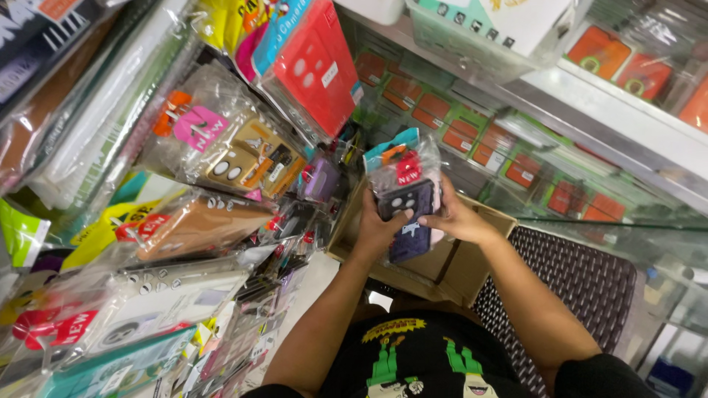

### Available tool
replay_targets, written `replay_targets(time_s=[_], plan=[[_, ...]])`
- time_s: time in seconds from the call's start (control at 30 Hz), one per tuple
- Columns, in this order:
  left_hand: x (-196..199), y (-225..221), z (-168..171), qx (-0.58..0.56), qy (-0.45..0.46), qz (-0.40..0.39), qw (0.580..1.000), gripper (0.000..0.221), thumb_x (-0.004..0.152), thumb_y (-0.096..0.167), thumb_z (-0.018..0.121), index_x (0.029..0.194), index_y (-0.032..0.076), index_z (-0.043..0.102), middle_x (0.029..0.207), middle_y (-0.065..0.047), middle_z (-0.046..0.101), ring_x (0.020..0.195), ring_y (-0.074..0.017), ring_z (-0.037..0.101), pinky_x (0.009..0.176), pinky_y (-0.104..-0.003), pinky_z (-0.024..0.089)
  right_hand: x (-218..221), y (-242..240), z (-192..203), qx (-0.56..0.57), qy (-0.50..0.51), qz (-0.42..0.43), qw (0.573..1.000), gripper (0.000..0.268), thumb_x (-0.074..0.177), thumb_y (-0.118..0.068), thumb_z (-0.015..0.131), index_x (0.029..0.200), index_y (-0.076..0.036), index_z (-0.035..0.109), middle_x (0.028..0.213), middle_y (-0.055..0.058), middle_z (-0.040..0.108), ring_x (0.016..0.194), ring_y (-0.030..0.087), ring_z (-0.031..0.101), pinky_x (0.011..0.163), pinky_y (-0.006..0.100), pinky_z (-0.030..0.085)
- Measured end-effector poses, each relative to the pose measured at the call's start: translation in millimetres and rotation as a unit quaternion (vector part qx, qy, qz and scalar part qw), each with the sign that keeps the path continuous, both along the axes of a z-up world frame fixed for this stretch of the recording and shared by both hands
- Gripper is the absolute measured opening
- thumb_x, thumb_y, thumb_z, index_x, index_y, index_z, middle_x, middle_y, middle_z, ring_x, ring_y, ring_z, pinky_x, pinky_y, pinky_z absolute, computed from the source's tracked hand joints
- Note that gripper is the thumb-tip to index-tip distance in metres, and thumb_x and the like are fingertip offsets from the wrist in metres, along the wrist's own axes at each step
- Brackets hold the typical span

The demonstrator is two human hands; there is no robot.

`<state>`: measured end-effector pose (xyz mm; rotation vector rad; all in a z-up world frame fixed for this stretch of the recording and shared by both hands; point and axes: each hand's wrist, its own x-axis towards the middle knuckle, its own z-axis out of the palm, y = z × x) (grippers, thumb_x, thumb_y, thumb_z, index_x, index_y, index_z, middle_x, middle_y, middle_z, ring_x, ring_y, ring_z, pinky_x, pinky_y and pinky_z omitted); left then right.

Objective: The person picks up various packaged phone cases from a cardboard box and places them onto a display rack. They handle the items one by one, briefly turning them over to check the packaging before hanging them on the rack hooks.

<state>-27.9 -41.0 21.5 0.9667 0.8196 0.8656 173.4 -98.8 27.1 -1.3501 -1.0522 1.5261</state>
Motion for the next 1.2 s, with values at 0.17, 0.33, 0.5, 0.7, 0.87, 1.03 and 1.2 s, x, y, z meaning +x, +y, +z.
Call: replay_targets(time_s=[0.17,0.33,0.5,0.7,0.87,1.03,1.2], plan=[[-7,-13,10,-0.073,0.009,0.018,0.997,0.089,0.08,0.006,0.08,0.151,0.005,0.027,0.131,-0.014,0.058,0.12,-0.0225,0.062,0.099,-0.037,0.056,-22,-26,7,0.056,-0.094,0.03,0.994,0.098,0.088,-0.017,0.074,0.164,-0.011,0.011,0.162,0.02,0.029,0.153,0.03,0.025,0.123,0.046,0.025],[-12,-17,30,-0.123,0.036,0.03,0.991,0.089,0.084,0.015,0.079,0.154,0.005,0.026,0.136,-0.018,0.059,0.12,-0.0273,0.064,0.098,-0.039,0.055,-42,-44,25,0.019,-0.058,-0.021,0.998,0.098,0.085,-0.011,0.075,0.162,-0.013,0.015,0.156,0.015,0.038,0.147,0.029,0.035,0.12,0.043,0.03],[-28,-29,64,-0.027,0.01,-0.044,0.999,0.101,0.091,0.023,0.073,0.166,0.009,0.006,0.156,-0.019,0.04,0.14,-0.0311,0.048,0.111,-0.042,0.046,-57,-56,52,0.036,0.081,-0.135,0.987,0.093,0.083,-0.002,0.074,0.16,-0.008,0.022,0.148,0.013,0.048,0.14,0.027,0.044,0.117,0.041,0.036],[-48,-63,157,0.157,0.001,-0.155,0.975,0.108,0.092,0.029,0.075,0.167,0.007,0.001,0.167,-0.02,0.02,0.156,-0.0359,0.03,0.125,-0.049,0.037,-48,-73,155,0.126,0.089,-0.231,0.961,0.097,0.08,-0.005,0.075,0.162,-0.01,0.022,0.147,0.009,0.051,0.134,0.022,0.052,0.113,0.04,0.044],[-24,-61,228,0.376,-0.009,-0.144,0.915,0.103,0.089,0.04,0.08,0.168,0.015,0.018,0.171,-0.016,0.01,0.16,-0.0375,0.024,0.134,-0.055,0.035,-19,-85,242,0.266,0.014,-0.277,0.923,0.098,0.088,-0.02,0.081,0.167,-0.005,0.025,0.149,0.011,0.053,0.139,0.024,0.054,0.123,0.042,0.045],[10,-37,276,0.566,0.044,-0.15,0.81,0.118,0.074,0.054,0.092,0.166,0.025,0.024,0.168,-0.015,0.015,0.16,-0.0398,0.02,0.133,-0.055,0.027,28,-63,296,0.283,0.08,-0.315,0.903,0.091,0.096,-0.02,0.076,0.166,-0.007,0.018,0.151,0.015,0.052,0.136,0.027,0.058,0.113,0.043,0.055],[43,-23,287,0.606,0.053,-0.125,0.783,0.084,0.083,0.034,0.089,0.154,0.031,0.045,0.169,-0.014,0.026,0.157,-0.0358,0.031,0.128,-0.049,0.038,65,-39,314,0.251,0.21,-0.337,0.883,0.081,0.099,-0.014,0.065,0.162,-0.014,0.014,0.151,0.018,0.049,0.134,0.028,0.057,0.112,0.044,0.053]])
